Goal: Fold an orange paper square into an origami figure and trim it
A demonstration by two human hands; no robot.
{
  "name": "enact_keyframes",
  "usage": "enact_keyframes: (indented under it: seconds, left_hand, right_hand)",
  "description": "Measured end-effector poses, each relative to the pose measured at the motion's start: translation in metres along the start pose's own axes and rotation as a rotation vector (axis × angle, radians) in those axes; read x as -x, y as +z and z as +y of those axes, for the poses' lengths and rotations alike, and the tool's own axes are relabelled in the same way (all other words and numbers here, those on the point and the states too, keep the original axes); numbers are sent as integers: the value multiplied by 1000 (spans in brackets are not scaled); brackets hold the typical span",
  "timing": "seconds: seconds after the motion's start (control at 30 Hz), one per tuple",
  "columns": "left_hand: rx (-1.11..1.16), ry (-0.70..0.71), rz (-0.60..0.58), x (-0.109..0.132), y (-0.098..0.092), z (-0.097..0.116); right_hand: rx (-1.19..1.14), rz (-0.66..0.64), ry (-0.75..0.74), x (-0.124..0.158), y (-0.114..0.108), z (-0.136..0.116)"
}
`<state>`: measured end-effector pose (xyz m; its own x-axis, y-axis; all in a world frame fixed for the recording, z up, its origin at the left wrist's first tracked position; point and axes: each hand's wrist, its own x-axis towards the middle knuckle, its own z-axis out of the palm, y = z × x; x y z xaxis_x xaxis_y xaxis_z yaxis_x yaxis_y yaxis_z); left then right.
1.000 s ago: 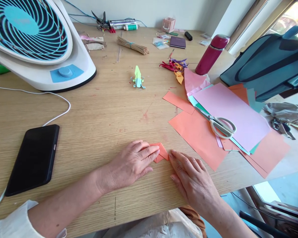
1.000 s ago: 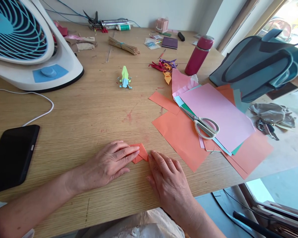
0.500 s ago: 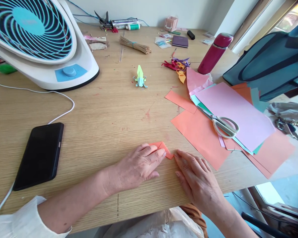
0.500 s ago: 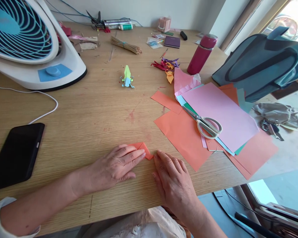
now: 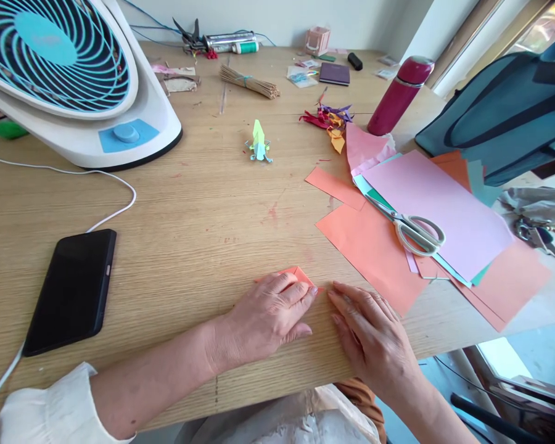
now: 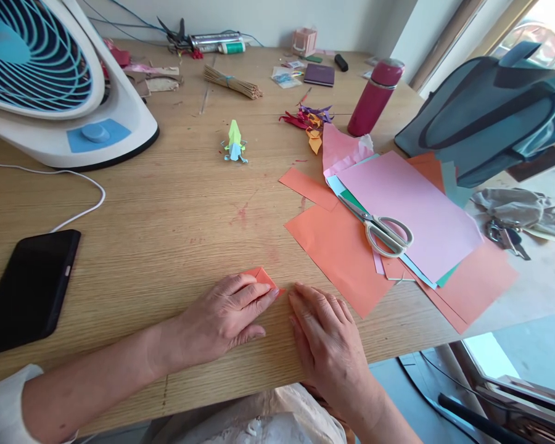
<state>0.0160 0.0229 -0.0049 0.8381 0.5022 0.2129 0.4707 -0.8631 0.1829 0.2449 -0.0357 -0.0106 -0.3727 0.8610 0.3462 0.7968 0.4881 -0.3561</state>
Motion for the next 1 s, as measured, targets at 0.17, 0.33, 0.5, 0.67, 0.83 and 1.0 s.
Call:
enact_keyframes:
  seconds: [0.17,0.33,0.5,0.67,0.83,1.0]
  left_hand:
    - [138,-62,86,-3,-3,-2]
    - [282,-163,166,-12,-7,-3]
    - [342,-222,163,-17,-5,-5]
    - [358,-235,146,-19,-3,-6]
    - [376,-242,135,-22,-3,-7]
    - [391,-264,126,-22,-4,-6]
  right_hand:
    - [-83,21,38,-10,-3,3]
    - [-104,-16,38,-24,-1,4]
    - [-88,-24,-6,-33,1,4]
    - [-103,-40,-47,-37,2,5]
    - [-126,-86,-17,-39,3,4]
    - [-145,-138,69,-41,5,3]
